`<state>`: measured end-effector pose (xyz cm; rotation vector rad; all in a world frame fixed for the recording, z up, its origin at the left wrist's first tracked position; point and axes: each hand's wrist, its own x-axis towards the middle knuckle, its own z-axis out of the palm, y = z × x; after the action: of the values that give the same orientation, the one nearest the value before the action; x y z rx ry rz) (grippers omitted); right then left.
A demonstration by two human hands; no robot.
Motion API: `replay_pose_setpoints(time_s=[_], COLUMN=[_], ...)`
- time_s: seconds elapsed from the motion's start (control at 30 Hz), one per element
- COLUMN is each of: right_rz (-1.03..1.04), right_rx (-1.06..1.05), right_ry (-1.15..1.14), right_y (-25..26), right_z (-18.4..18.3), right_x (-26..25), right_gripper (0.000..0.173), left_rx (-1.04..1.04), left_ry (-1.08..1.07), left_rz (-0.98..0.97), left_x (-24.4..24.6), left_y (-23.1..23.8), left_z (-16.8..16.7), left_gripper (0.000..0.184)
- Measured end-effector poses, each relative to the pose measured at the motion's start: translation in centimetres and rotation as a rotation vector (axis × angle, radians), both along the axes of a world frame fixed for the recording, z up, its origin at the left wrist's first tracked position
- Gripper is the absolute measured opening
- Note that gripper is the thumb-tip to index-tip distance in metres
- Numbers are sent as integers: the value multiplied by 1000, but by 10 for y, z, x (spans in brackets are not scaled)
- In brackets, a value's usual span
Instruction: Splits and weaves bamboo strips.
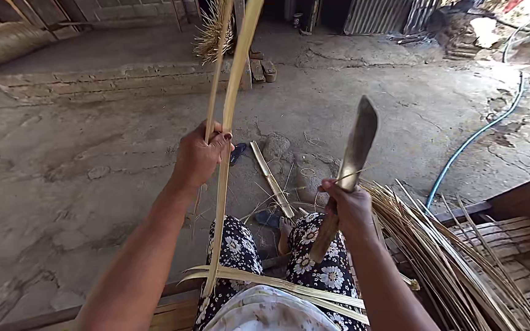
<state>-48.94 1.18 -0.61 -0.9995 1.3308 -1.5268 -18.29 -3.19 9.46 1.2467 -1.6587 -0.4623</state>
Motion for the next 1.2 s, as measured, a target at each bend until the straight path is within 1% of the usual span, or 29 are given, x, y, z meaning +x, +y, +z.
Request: replay_pose_setpoints(time_s=[0.1, 0.2, 0.3, 0.37, 0.4, 0.47, 0.5, 0.53, 0.57, 0.63, 0.7, 0.8, 0.9, 0.97, 1.0, 1.07, 1.1, 1.13, 1.17, 1.2], right_rz=[-117, -250, -413, -481, -478, -377, -320, -259, -209, -176, -180, -150, -134, -176, -204, -260, -267, -245, -183, -93], right_rx=[-3, 33, 49, 85, 118, 244, 319, 385, 439, 494, 486, 530, 631, 676, 721, 756, 711, 634, 536, 439], right_ry=[17, 14, -6, 39, 98, 314, 436, 535, 618, 707, 718, 761, 815, 817, 816, 801, 758, 713, 678, 633], right_y=[-15, -20, -20, -23, -25, -28, -30, -31, -32, -32, -27, 0, 44, 77, 92, 119, 131, 142, 150, 154], right_z=[-1, -4, -13, -20, -21, -18, -13, -4, 5, 13, 8, -1, -7, -11, -8, -2, -7, -21, -34, -38], right_x=[-33, -76, -120, -141, -149, -156, -155, -151, -148, -150, -167, -210, -265, -303, -314, -332, -353, -382, -404, -409], right_gripper=[8, 8, 8, 9, 11, 27, 32, 39, 41, 36, 36, 35, 32, 31, 31, 31, 34, 39, 43, 46], left_rx=[-62, -126, -179, -188, -171, -104, -75, -39, -13, 20, 21, 118, 208, 257, 303, 425, 449, 447, 430, 399], left_ry=[45, 64, 67, 42, 31, -20, -72, -148, -229, -382, -504, -585, -614, -603, -602, -612, -611, -594, -559, -505], left_rz=[104, 222, 334, 367, 351, 282, 238, 188, 120, -48, -244, -551, -753, -820, -843, -871, -853, -810, -747, -677], left_x=[28, 74, 121, 140, 143, 136, 126, 113, 97, 61, 30, -1, -19, -27, -30, -36, -38, -40, -41, -40], left_y=[-4, -5, -3, 2, 3, 6, 9, 14, 21, 41, 61, 93, 118, 125, 125, 119, 113, 106, 97, 87], left_z=[13, 23, 26, 26, 27, 26, 24, 20, 15, -3, -29, -69, -101, -118, -124, -125, -122, -114, -103, -87], left_gripper=[15, 20, 19, 19, 21, 25, 26, 25, 23, 16, 16, 22, 19, 15, 18, 33, 41, 46, 48, 48])
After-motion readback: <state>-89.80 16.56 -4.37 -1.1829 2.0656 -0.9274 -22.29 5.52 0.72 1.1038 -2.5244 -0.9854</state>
